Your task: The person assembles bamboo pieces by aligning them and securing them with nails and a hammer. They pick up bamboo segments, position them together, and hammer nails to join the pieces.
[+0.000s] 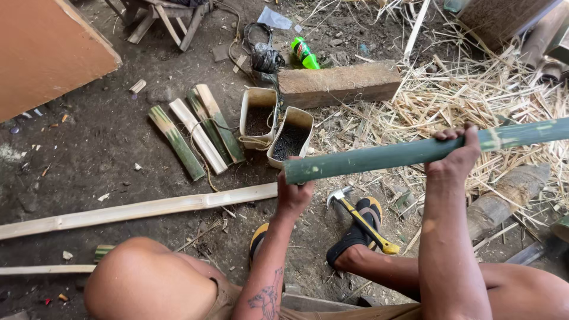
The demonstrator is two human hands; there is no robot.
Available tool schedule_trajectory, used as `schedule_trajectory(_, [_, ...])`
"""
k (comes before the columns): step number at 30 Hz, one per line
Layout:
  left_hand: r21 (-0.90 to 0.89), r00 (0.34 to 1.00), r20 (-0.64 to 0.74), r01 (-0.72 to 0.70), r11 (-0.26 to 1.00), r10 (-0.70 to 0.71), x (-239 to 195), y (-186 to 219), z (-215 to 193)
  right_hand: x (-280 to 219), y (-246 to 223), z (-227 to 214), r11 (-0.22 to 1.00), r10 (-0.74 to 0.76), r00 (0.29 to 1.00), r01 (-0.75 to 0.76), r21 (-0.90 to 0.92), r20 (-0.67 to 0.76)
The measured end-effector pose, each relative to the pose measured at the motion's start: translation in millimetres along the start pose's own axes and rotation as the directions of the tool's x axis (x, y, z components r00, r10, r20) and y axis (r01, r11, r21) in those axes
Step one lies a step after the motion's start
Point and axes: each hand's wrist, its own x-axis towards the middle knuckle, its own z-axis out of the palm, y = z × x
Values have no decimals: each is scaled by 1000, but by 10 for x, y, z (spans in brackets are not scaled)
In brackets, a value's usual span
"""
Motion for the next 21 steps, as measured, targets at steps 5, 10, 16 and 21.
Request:
schedule_trajectory(5, [-1, 992, -108, 61, 998, -60, 11, -62, 68, 42, 125, 135, 1000, 21, 998, -22, -14, -55])
schedule_trajectory(10, [1, 977, -215, -11, 1000, 11, 43, 4, 39, 249, 216, 88, 998, 49, 998, -51, -39, -46])
schedule_trajectory(16, [-274, 951, -77, 269, 923, -299, 106, 89, -162, 326, 281, 12, 995, 103, 995, -103, 3, 2])
schedule_trajectory(21, [-149, 995, -72, 63, 987, -75, 90, -20, -165, 302, 323, 77, 997, 63, 994, -67, -37, -89])
